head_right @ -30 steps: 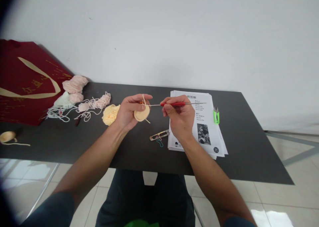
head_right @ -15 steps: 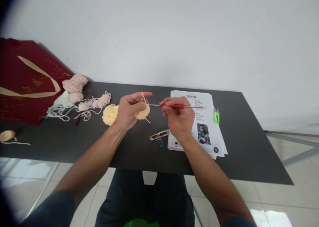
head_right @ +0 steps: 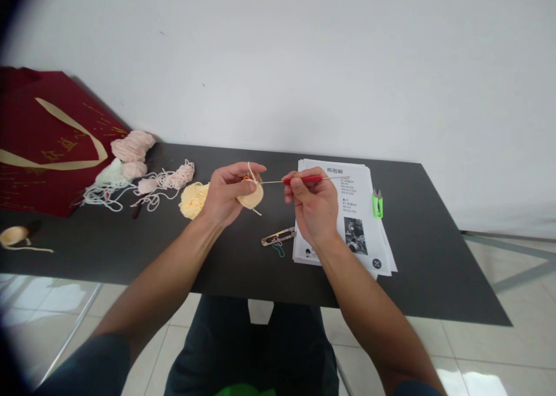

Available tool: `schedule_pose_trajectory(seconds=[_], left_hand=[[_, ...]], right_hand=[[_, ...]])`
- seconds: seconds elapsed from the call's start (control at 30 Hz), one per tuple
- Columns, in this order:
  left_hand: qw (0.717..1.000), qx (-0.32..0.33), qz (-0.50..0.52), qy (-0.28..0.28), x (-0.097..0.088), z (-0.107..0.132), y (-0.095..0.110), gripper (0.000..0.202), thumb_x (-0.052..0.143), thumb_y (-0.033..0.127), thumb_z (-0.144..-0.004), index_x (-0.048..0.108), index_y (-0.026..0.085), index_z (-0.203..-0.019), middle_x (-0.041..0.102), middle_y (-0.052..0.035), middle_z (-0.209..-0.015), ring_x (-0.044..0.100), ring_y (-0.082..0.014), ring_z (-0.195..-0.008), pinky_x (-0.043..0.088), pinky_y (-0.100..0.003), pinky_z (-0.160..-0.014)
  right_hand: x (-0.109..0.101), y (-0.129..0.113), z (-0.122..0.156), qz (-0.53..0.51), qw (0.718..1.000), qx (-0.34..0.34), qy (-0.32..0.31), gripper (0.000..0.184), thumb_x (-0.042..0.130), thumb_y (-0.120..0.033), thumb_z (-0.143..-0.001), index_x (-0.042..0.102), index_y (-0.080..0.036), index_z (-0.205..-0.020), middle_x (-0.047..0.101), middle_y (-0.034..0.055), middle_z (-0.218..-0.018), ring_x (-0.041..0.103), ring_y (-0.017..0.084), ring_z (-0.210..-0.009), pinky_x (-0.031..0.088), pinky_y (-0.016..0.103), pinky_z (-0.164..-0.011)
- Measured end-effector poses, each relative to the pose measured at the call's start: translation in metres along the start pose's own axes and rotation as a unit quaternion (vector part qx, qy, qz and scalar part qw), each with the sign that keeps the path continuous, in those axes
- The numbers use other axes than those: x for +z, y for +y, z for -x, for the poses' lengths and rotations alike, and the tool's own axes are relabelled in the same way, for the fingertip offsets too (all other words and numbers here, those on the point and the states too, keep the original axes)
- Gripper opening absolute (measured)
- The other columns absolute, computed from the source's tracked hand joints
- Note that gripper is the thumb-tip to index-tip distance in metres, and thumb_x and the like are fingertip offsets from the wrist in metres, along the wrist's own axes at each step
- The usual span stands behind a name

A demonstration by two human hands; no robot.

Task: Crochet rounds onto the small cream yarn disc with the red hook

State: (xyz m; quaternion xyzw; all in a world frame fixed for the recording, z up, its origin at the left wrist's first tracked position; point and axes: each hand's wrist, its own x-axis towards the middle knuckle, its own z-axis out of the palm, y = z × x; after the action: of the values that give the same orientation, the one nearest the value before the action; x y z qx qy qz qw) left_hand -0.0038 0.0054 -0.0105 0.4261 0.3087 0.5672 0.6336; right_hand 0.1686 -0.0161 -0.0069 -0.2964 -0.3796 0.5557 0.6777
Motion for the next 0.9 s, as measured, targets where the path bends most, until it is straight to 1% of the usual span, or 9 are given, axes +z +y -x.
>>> schedule_pose_trajectory(seconds=[0.13, 0.27, 0.43, 0.57, 0.67, 0.77, 0.83, 0.87, 0.9], left_hand=[[0.999, 0.025, -0.033, 0.013, 0.003, 0.002, -0.008, 0.023, 0.083, 0.017, -0.069, 0.082, 0.021, -0.09, 0.069, 0.0013, -0.074, 0.057, -0.0086, -0.062, 0.043, -0.022, -0.06], [0.997, 0.028, -0.068, 0.04, 0.004, 0.002, -0.014, 0.021, 0.081, 0.018, -0.071, 0.081, 0.021, -0.092, 0.069, 0.0008, -0.074, 0.057, -0.0095, -0.062, 0.044, -0.023, -0.059], [0.988, 0.082, -0.108, 0.075, 0.003, 0.001, -0.014, 0.035, 0.079, 0.015, -0.069, 0.082, 0.024, -0.102, 0.069, -0.0005, -0.085, 0.057, -0.0097, -0.068, 0.045, -0.023, -0.061], [0.984, 0.09, -0.123, 0.091, 0.002, 0.001, -0.012, 0.03, 0.082, 0.02, -0.071, 0.083, 0.023, -0.101, 0.072, -0.002, -0.086, 0.061, -0.0119, -0.071, 0.048, -0.025, -0.065], [0.986, 0.083, -0.112, 0.092, 0.003, 0.0, -0.012, 0.033, 0.085, 0.024, -0.071, 0.083, 0.023, -0.104, 0.075, -0.0022, -0.087, 0.064, -0.0127, -0.073, 0.051, -0.026, -0.068], [0.993, 0.054, -0.058, 0.089, 0.005, 0.0, -0.013, 0.039, 0.088, 0.026, -0.069, 0.082, 0.023, -0.107, 0.077, -0.0011, -0.086, 0.066, -0.0116, -0.071, 0.052, -0.026, -0.069], [0.995, 0.025, 0.005, 0.094, 0.009, 0.0, -0.011, 0.043, 0.09, 0.025, -0.067, 0.081, 0.024, -0.108, 0.077, -0.0008, -0.086, 0.067, -0.0108, -0.071, 0.053, -0.025, -0.07], [0.994, 0.01, 0.039, 0.098, 0.01, 0.001, -0.01, 0.044, 0.091, 0.024, -0.066, 0.08, 0.024, -0.109, 0.077, -0.0008, -0.087, 0.067, -0.0106, -0.072, 0.054, -0.025, -0.071], [0.992, -0.004, 0.072, 0.1, 0.012, 0.001, -0.009, 0.045, 0.091, 0.023, -0.065, 0.08, 0.023, -0.109, 0.077, -0.001, -0.087, 0.068, -0.0103, -0.073, 0.054, -0.025, -0.072]], right_hand=[[0.001, 0.006, -0.001, -0.024, 0.998, 0.047, 0.032, 0.027, 0.095, -0.03, -0.072, 0.071, -0.021, -0.079, 0.078, -0.0012, -0.082, 0.065, 0.005, -0.064, 0.055, 0.012, -0.056], [0.005, 0.011, 0.001, -0.016, 0.997, 0.047, 0.059, 0.025, 0.093, -0.032, -0.075, 0.073, -0.021, -0.083, 0.078, -0.0002, -0.085, 0.067, 0.005, -0.067, 0.059, 0.012, -0.061], [0.009, 0.012, 0.004, -0.008, 0.997, 0.048, 0.06, 0.026, 0.092, -0.029, -0.076, 0.072, -0.024, -0.092, 0.079, -0.0016, -0.087, 0.069, 0.006, -0.069, 0.06, 0.013, -0.064], [0.012, 0.013, 0.006, 0.003, 0.998, 0.029, 0.059, 0.023, 0.09, -0.03, -0.077, 0.073, -0.025, -0.093, 0.079, -0.0019, -0.087, 0.07, 0.008, -0.069, 0.061, 0.016, -0.064], [0.014, 0.016, 0.01, 0.029, 0.998, -0.005, 0.059, 0.015, 0.087, -0.029, -0.081, 0.076, -0.024, -0.089, 0.079, -0.0011, -0.086, 0.071, 0.01, -0.069, 0.062, 0.02, -0.064], [0.015, 0.021, 0.018, 0.114, 0.988, -0.081, 0.067, 0.009, 0.082, -0.025, -0.085, 0.08, -0.025, -0.093, 0.081, 0.001, -0.093, 0.074, 0.014, -0.073, 0.066, 0.03, -0.071], [0.015, 0.024, 0.024, 0.219, 0.961, -0.157, 0.059, 0.014, 0.08, -0.021, -0.087, 0.082, -0.028, -0.099, 0.082, 0.0028, -0.103, 0.076, 0.018, -0.083, 0.066, 0.037, -0.082], [0.014, 0.026, 0.027, 0.251, 0.944, -0.209, 0.042, 0.015, 0.08, -0.02, -0.087, 0.084, -0.031, -0.097, 0.081, 0.0031, -0.106, 0.077, 0.02, -0.089, 0.066, 0.039, -0.085], [0.014, 0.027, 0.03, 0.274, 0.933, -0.231, 0.027, 0.02, 0.08, -0.019, -0.087, 0.084, -0.033, -0.1, 0.081, 0.0031, -0.109, 0.077, 0.021, -0.094, 0.066, 0.042, -0.09]])
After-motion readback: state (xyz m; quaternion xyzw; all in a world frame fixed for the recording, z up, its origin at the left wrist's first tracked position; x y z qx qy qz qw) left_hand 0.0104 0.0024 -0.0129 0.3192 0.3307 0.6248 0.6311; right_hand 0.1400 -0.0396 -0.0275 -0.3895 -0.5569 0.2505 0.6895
